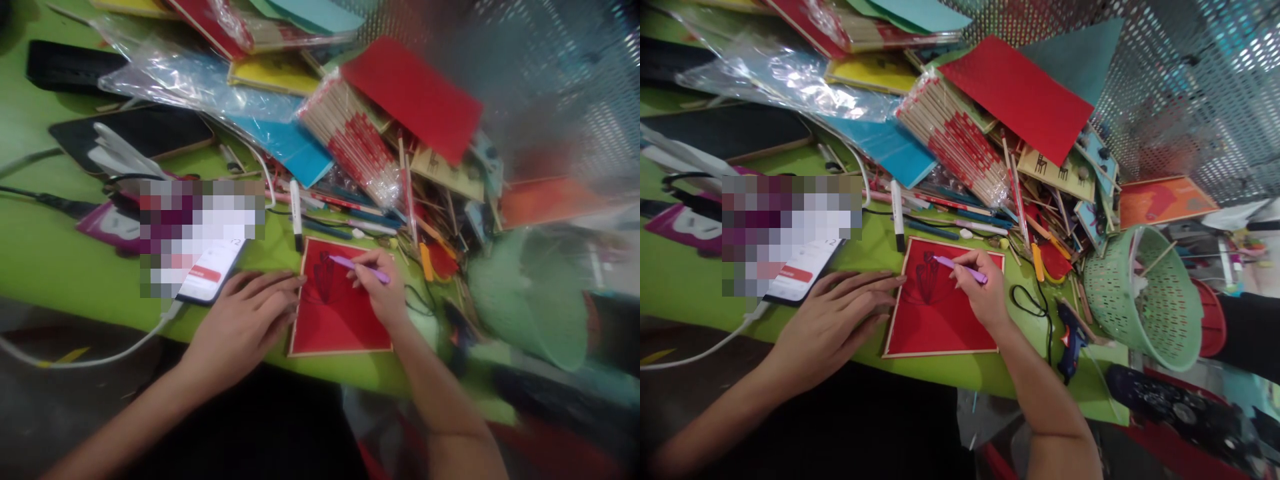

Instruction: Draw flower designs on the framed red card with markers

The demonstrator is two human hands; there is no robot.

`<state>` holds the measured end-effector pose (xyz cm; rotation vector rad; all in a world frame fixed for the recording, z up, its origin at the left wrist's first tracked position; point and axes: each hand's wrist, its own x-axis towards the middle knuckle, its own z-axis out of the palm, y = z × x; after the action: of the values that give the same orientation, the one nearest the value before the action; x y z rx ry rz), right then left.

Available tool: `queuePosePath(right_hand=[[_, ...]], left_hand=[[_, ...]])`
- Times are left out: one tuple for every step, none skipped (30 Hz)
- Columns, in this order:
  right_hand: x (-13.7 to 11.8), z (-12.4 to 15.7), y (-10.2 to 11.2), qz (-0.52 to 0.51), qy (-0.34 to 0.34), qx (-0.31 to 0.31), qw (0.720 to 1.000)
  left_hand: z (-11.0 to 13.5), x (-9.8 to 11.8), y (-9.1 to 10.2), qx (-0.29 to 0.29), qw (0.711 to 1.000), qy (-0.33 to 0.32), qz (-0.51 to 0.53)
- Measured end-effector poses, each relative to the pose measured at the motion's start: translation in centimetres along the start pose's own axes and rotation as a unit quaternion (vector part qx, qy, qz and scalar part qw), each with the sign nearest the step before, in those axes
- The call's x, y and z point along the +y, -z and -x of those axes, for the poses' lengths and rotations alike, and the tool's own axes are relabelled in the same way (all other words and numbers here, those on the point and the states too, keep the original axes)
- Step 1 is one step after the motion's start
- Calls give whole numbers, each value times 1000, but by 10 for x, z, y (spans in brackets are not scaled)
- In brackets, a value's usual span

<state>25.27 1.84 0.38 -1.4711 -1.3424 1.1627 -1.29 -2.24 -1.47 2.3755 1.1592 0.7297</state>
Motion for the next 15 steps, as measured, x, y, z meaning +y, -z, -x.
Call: queuePosePath(right_hand=[[0, 0, 0, 0, 0, -1, 1000], [0, 0, 0, 0, -1, -3, 1000], [0, 0, 0, -2, 0, -6, 1000], [-1, 0, -1, -3, 0, -7, 1000], [-1, 0, -1, -4, 1, -7, 1000], [-1, 0, -1, -4, 1, -5, 1000], [-1, -1, -1, -3, 0, -1, 1000], [-1, -1, -1, -2, 0, 2, 1000], [-1, -1, -1, -1, -1, 2, 1000], [-1, 0, -1, 0, -1, -1, 1000], [-1, 0, -1, -1, -1, -5, 1000], [-2, 0, -1, -1, -1, -10, 1000], [-2, 0, -1, -3, -1, -13, 1000], [-2, 0, -1, -5, -1, -15, 1000], [-2, 0, -1, -8, -1, -14, 1000]], left_hand=[[0, 0, 0, 0, 1000, 0, 1], [0, 0, 0, 1, 1000, -1, 2], [0, 0, 0, 2, 1000, 0, 2], [1, 0, 1, 2, 1000, -1, 3], [1, 0, 1, 2, 1000, -1, 3], [0, 0, 1, 1, 1000, -2, 3], [0, 0, 1, 1, 1000, -2, 3], [0, 0, 1, 0, 1000, -3, 3], [0, 0, 1, 1, 1000, -2, 2], [0, 0, 0, 1, 1000, -2, 2], [0, 0, 0, 0, 1000, -1, 1], [1, 0, 0, 0, 1000, 0, 2], [1, -1, 0, -1, 1000, 1, 2], [1, -1, 0, -2, 1000, 2, 2], [1, 0, 0, -2, 1000, 2, 2]])
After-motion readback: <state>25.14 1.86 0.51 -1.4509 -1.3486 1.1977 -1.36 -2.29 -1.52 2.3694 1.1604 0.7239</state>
